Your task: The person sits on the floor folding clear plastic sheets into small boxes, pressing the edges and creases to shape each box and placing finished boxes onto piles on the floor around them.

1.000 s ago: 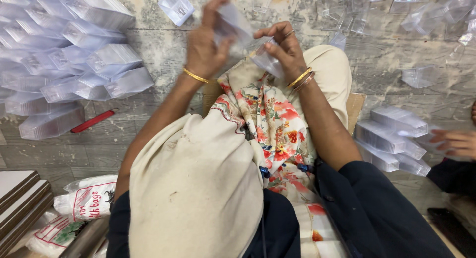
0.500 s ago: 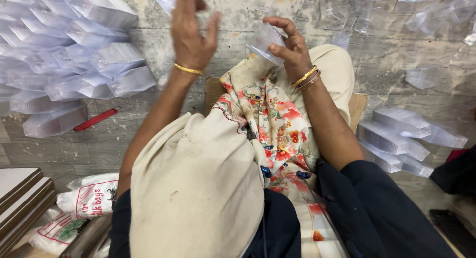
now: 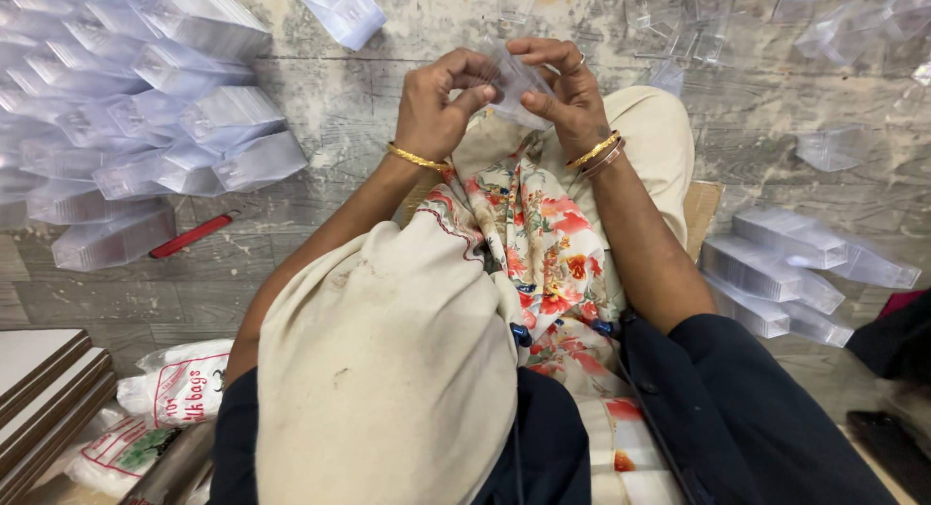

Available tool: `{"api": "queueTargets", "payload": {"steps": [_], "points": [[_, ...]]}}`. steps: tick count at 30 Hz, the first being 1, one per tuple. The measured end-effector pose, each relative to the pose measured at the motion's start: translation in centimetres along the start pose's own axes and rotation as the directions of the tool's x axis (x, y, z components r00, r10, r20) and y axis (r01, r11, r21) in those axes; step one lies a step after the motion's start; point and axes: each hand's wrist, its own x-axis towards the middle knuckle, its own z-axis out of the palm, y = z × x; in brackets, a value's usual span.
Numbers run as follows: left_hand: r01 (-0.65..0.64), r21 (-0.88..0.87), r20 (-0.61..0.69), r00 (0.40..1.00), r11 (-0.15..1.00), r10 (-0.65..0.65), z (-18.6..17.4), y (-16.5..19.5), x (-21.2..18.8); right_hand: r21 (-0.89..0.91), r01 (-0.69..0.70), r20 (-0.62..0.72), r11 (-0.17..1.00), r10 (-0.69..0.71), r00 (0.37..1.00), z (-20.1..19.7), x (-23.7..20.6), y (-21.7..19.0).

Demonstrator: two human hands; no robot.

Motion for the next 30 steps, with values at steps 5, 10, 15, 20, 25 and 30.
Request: {"api": "queueTargets", "payload": {"steps": [5,10,15,20,25,30], "points": [[-0.206,-0.022,0.067,0.976,0.978,0.207,0.0,0.0,-0.9,0.009,-0.056,0.016,0.998,0.056,0.998,0.0,-0.2,0.0],[-0.304,-0.059,0.114,0.944,0.951,0.309,0.2,-0.8,-0.8,-0.116,-0.074,0.030,0.991,0.078,0.997,-0.4,-0.4,0.3],[-0.230,-0.155,-0.034,0.973,0.961,0.228,0.0,-0.9,-0.4,-0.212,-0.054,-0.017,0.976,0.052,0.999,-0.6,-0.6,0.4],[-0.380,0.057,-0.166,0.908,0.923,0.384,-1.1,0.2,-0.5,-0.094,-0.062,-0.044,0.994,0.058,0.997,-0.1,-0.5,-0.2],[-0.279,0.255,-0.085,0.947,0.926,0.309,-2.0,1.3,-0.4,-0.152,-0.002,-0.032,0.988,-0.003,0.999,0.0,-0.4,-0.6],[-0.373,0.302,0.152,0.927,0.877,0.342,-1.8,0.9,-0.3,-0.106,-0.016,0.020,0.994,0.018,1.000,-0.2,-0.4,-0.3]]}}
